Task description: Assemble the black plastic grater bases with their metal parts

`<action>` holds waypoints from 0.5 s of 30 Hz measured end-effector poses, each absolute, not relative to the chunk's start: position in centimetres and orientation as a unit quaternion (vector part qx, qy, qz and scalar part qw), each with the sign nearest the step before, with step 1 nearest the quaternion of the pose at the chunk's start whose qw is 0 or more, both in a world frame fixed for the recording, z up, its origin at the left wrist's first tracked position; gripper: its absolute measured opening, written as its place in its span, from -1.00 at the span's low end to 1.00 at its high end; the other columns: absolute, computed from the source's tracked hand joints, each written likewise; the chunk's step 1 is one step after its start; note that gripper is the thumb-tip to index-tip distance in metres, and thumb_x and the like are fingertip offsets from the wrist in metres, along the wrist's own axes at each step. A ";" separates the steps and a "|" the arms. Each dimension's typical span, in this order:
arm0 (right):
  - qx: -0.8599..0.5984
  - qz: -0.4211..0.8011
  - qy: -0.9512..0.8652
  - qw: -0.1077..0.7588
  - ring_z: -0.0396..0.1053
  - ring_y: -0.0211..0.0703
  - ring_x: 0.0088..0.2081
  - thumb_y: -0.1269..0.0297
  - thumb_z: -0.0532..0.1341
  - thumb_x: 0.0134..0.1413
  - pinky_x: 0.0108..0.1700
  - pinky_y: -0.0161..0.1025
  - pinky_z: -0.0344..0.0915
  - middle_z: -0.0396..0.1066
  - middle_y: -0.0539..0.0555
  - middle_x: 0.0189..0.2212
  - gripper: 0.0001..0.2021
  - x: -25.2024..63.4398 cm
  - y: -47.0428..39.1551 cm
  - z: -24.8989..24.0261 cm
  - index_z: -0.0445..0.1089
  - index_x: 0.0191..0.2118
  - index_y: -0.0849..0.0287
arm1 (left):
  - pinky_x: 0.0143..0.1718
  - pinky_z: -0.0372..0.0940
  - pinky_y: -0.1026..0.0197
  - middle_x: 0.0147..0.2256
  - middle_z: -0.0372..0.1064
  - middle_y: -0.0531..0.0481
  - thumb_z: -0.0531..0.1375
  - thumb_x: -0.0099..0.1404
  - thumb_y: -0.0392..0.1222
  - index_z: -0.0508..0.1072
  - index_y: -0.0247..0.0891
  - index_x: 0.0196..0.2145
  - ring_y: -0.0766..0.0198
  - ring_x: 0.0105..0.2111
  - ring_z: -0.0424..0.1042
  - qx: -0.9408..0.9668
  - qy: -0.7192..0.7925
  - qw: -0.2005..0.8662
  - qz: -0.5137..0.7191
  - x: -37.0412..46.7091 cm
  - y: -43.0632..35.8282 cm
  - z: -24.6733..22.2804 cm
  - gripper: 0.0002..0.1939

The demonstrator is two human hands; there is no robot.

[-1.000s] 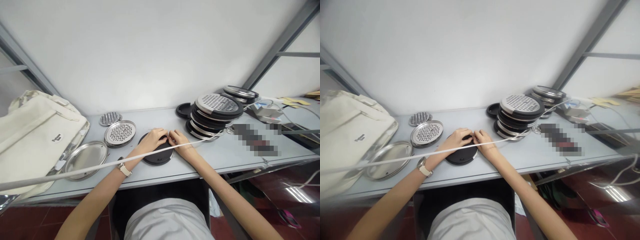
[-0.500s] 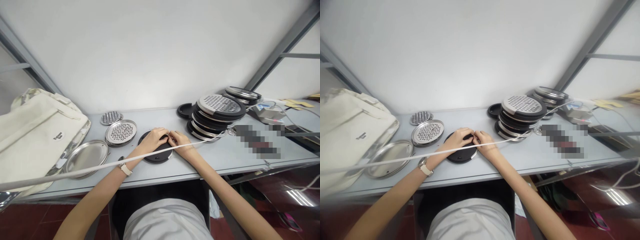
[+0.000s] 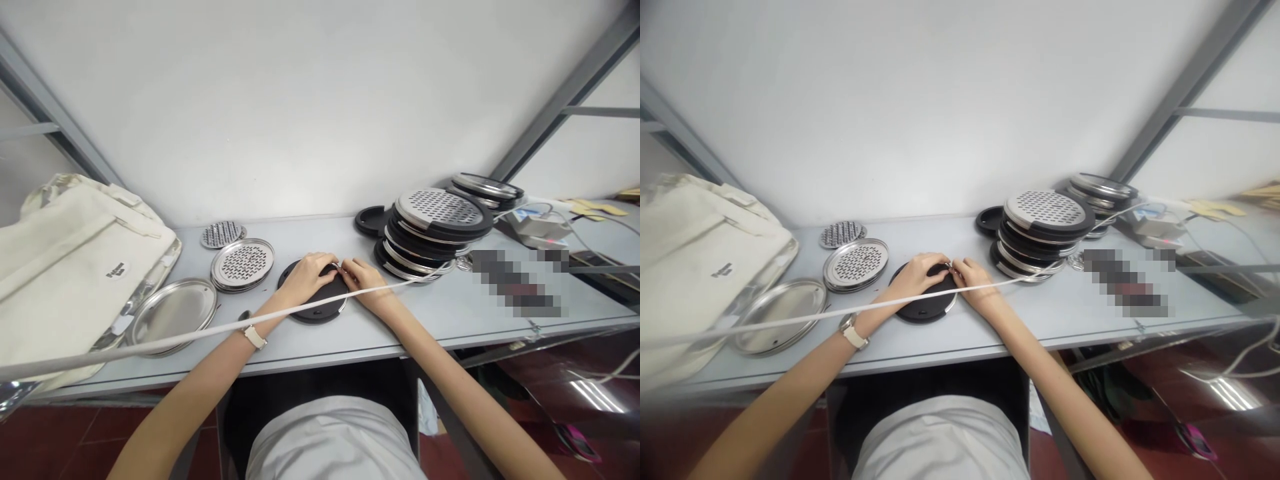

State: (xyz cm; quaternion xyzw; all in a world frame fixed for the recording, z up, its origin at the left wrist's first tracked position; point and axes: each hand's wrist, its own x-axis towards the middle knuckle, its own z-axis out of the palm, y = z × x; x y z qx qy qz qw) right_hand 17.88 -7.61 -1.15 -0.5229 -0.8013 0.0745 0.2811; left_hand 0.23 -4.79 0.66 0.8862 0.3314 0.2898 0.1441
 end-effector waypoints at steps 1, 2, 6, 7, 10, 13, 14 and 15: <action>-0.521 0.075 -0.801 0.284 0.20 -0.23 -0.47 0.31 0.02 0.18 -0.37 -0.32 0.13 0.18 0.01 -0.49 -0.85 18.0 -7.6 -1.1 0.26 -0.38 0.15 | -0.08 0.25 0.16 -0.22 0.40 0.00 0.10 0.28 -0.28 0.35 -0.23 -0.18 0.22 -0.18 0.38 0.885 0.333 0.143 0.291 0.3 -4.7 0.6 -0.87; -0.521 0.076 -0.801 0.286 0.19 -0.24 -0.47 0.30 0.03 0.18 -0.36 -0.33 0.13 0.17 0.00 -0.49 -0.85 18.0 -7.5 -1.0 0.26 -0.39 0.15 | -0.07 0.25 0.15 -0.21 0.40 -0.01 0.10 0.28 -0.29 0.35 -0.23 -0.17 0.22 -0.17 0.38 0.884 0.336 0.140 0.293 0.3 -4.6 0.6 -0.85; -0.526 0.075 -0.793 0.297 0.18 -0.26 -0.50 0.25 0.03 0.19 -0.38 -0.34 0.12 0.15 -0.01 -0.51 -0.82 18.0 -7.1 -0.8 0.29 -0.38 0.16 | -0.07 0.25 0.15 -0.18 0.37 -0.04 0.11 0.27 -0.30 0.32 -0.24 -0.14 0.21 -0.14 0.36 0.878 0.352 0.132 0.297 0.3 -4.5 0.5 -0.82; -0.527 0.075 -0.792 0.299 0.18 -0.27 -0.51 0.25 0.03 0.19 -0.38 -0.34 0.12 0.15 -0.02 -0.51 -0.82 17.9 -7.0 -0.7 0.30 -0.37 0.16 | -0.07 0.25 0.15 -0.18 0.36 -0.04 0.11 0.27 -0.30 0.32 -0.25 -0.14 0.20 -0.14 0.36 0.876 0.357 0.128 0.299 0.3 -4.5 0.5 -0.81; -0.519 0.077 -0.797 0.299 0.18 -0.26 -0.49 0.28 0.03 0.18 -0.37 -0.34 0.12 0.18 -0.02 -0.51 -0.85 17.7 -6.4 -0.6 0.27 -0.36 0.15 | -0.08 0.25 0.15 -0.19 0.34 -0.06 0.11 0.27 -0.30 0.30 -0.26 -0.12 0.20 -0.14 0.35 0.873 0.368 0.108 0.301 0.3 -4.4 0.6 -0.80; -0.506 0.077 -0.805 0.302 0.19 -0.24 -0.47 0.29 0.01 0.19 -0.37 -0.34 0.11 0.22 -0.02 -0.50 -0.88 17.6 -5.7 -0.6 0.23 -0.34 0.14 | -0.06 0.24 0.13 -0.17 0.33 -0.07 0.09 0.28 -0.32 0.29 -0.27 -0.12 0.19 -0.13 0.34 0.870 0.379 0.083 0.303 0.3 -4.2 0.5 -0.80; -0.502 0.077 -0.806 0.302 0.20 -0.24 -0.47 0.30 0.00 0.20 -0.37 -0.34 0.10 0.23 -0.02 -0.50 -0.88 17.5 -5.5 -0.6 0.23 -0.33 0.14 | -0.06 0.24 0.12 -0.17 0.33 -0.08 0.08 0.29 -0.32 0.28 -0.27 -0.11 0.19 -0.12 0.33 0.868 0.385 0.077 0.304 0.3 -4.1 0.5 -0.80; -0.500 0.078 -0.809 0.300 0.20 -0.23 -0.47 0.30 -0.02 0.21 -0.37 -0.33 0.10 0.24 -0.01 -0.50 -0.87 17.5 -5.3 -0.6 0.22 -0.32 0.14 | -0.05 0.24 0.11 -0.16 0.32 -0.08 0.08 0.29 -0.31 0.28 -0.27 -0.11 0.18 -0.12 0.33 0.865 0.392 0.072 0.306 0.3 -4.0 0.4 -0.80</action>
